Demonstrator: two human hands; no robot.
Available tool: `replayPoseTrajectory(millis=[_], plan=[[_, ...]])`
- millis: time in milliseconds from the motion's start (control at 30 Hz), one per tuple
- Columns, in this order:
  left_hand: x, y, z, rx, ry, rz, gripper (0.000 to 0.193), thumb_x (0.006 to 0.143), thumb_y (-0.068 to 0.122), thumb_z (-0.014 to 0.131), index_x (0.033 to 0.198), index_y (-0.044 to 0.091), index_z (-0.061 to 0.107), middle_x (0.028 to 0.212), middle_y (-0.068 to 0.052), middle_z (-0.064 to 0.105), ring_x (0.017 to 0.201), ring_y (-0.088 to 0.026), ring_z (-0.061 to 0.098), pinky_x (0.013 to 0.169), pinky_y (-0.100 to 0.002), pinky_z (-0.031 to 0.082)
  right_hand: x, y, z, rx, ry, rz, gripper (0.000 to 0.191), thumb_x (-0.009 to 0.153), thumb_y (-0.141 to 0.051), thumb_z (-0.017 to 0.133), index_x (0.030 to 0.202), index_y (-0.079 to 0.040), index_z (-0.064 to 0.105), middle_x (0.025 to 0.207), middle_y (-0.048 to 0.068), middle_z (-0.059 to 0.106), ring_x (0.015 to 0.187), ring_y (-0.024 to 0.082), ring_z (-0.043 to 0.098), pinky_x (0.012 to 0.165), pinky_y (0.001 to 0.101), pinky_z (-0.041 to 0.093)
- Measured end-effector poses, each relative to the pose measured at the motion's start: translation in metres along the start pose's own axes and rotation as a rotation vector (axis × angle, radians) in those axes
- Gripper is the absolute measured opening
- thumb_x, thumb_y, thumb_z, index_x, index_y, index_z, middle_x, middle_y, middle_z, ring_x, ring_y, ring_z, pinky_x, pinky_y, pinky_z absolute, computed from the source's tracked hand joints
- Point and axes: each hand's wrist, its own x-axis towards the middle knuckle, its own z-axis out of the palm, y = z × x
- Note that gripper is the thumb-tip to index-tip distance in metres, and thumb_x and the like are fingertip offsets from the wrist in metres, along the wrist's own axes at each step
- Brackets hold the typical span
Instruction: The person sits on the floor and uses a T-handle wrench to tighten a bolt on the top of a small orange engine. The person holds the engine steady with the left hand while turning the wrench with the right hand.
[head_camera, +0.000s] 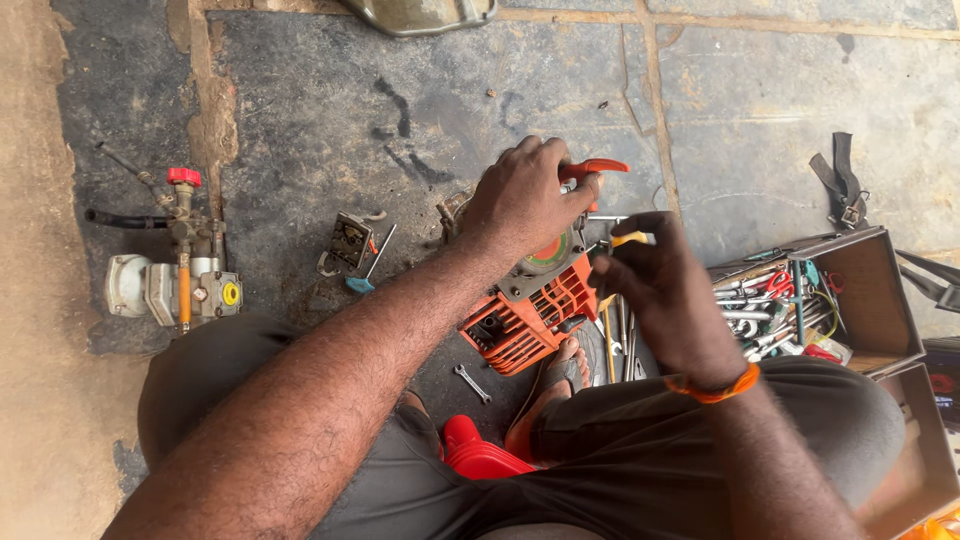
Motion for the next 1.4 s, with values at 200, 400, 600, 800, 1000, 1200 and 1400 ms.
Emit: replayPoseTrajectory(millis=[200, 400, 600, 800, 1000, 1200, 1400], plan=[[-0.001, 0.0, -0.004, 0.031, 0.022, 0.038, 0.044, 0.097, 0.051, 0.067, 0.097, 0.007, 0.064, 0.091, -0.012, 0.063, 0.086, -0.023, 0.069, 0.073, -0.043, 0.059, 0.012, -0.003, -0.024, -0.13, -0.055, -0.077, 0.024, 0.098, -0.015, 0.068, 0.118, -0.002, 0.071, 0.105, 0.006, 0.078, 0.1, 0.012, 0.07, 0.089, 0.0293, 0.056], [-0.004, 0.0, -0.005, -0.003, 0.038, 0.048, 0.042, 0.098, 0.05, 0.065, 0.095, 0.008, 0.064, 0.091, -0.01, 0.063, 0.084, -0.02, 0.07, 0.069, -0.04, 0.059, 0.018, 0.012, -0.024, -0.087, -0.059, -0.085, 0.02, 0.096, -0.012, 0.071, 0.113, -0.004, 0.076, 0.104, 0.005, 0.076, 0.1, 0.013, 0.068, 0.091, 0.0301, 0.055], [-0.004, 0.001, -0.007, 0.003, 0.014, 0.03, 0.043, 0.098, 0.049, 0.064, 0.096, 0.006, 0.063, 0.09, -0.011, 0.062, 0.082, -0.02, 0.07, 0.064, -0.039, 0.059, 0.026, 0.008, -0.023, -0.2, -0.082, -0.167, 0.018, 0.093, -0.013, 0.073, 0.109, -0.008, 0.077, 0.108, 0.004, 0.07, 0.108, 0.015, 0.068, 0.096, 0.0314, 0.056], [-0.003, 0.0, -0.005, 0.019, 0.055, 0.063, 0.043, 0.098, 0.049, 0.065, 0.098, 0.006, 0.064, 0.091, -0.011, 0.063, 0.084, -0.022, 0.07, 0.068, -0.041, 0.06, 0.026, -0.003, -0.017, -0.312, -0.037, -0.162, 0.018, 0.091, -0.013, 0.075, 0.108, -0.009, 0.077, 0.108, 0.006, 0.069, 0.105, 0.018, 0.068, 0.091, 0.0344, 0.055], [-0.003, 0.0, -0.003, 0.031, 0.095, 0.082, 0.044, 0.095, 0.049, 0.068, 0.096, 0.005, 0.065, 0.089, -0.013, 0.063, 0.087, -0.026, 0.069, 0.073, -0.044, 0.059, 0.027, -0.016, -0.021, -0.635, -0.065, -0.403, 0.018, 0.089, -0.013, 0.076, 0.106, -0.015, 0.079, 0.11, 0.006, 0.071, 0.107, 0.025, 0.068, 0.09, 0.039, 0.057], [-0.004, 0.002, -0.005, 0.006, 0.066, 0.055, 0.046, 0.095, 0.052, 0.067, 0.094, 0.006, 0.065, 0.091, -0.012, 0.064, 0.088, -0.026, 0.07, 0.076, -0.045, 0.059, 0.028, -0.023, -0.021, -0.74, -0.051, -0.491, 0.016, 0.09, -0.014, 0.076, 0.105, -0.017, 0.079, 0.112, 0.006, 0.072, 0.107, 0.027, 0.068, 0.09, 0.0401, 0.058], [-0.005, 0.002, -0.006, 0.003, 0.102, 0.068, 0.044, 0.093, 0.05, 0.069, 0.095, 0.007, 0.065, 0.09, -0.013, 0.064, 0.088, -0.027, 0.071, 0.075, -0.045, 0.059, 0.019, -0.018, -0.02, -0.866, 0.075, -0.615, 0.018, 0.089, -0.019, 0.078, 0.107, -0.013, 0.079, 0.112, 0.008, 0.072, 0.112, 0.032, 0.066, 0.093, 0.0443, 0.054]])
